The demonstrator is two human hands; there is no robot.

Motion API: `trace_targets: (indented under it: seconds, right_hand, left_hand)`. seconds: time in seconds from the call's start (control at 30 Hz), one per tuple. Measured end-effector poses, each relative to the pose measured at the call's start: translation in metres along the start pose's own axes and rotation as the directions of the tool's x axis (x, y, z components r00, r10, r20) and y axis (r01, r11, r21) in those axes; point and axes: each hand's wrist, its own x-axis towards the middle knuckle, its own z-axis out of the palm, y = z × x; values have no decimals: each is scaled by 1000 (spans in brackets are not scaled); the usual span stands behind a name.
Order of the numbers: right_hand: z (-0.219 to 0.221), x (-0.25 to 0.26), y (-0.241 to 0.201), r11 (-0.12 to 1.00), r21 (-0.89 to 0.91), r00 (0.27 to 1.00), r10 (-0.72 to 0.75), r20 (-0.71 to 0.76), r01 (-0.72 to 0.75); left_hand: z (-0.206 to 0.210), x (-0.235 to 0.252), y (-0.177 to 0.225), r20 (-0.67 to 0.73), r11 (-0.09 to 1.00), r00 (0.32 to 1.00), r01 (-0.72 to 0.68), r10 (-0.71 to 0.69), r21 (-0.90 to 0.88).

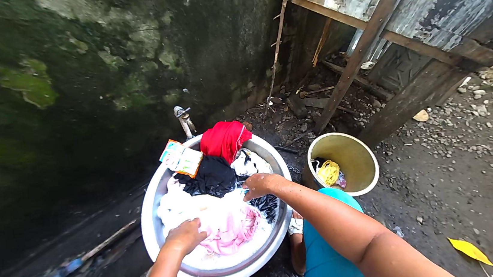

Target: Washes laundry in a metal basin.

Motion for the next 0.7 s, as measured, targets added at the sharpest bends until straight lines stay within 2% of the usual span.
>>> trace_targets:
  seconds: [0.4, 0.5, 0.6, 0.7]
  right_hand:
    - [-1, -1, -1, 1000, -1, 1000, -3, 8, 3]
    - [0, 2, 3, 1000, 14, 994, 19, -109, -18]
    - [-7, 2, 5, 999, 35, 972, 19, -233, -12]
    - [-12, -3, 2, 998, 46, 955, -27, -295, 42]
  left_hand:
    - [1, -1, -1, 5, 1000, 1000, 7, -7, 8]
    - [0, -1, 3, -1, 1000, 1000, -20, 20, 23]
    - [-9, -11, 13, -96, 996, 992, -80, 84, 44]
    - [-17, -22, 21, -241, 981, 952, -179, 191, 73]
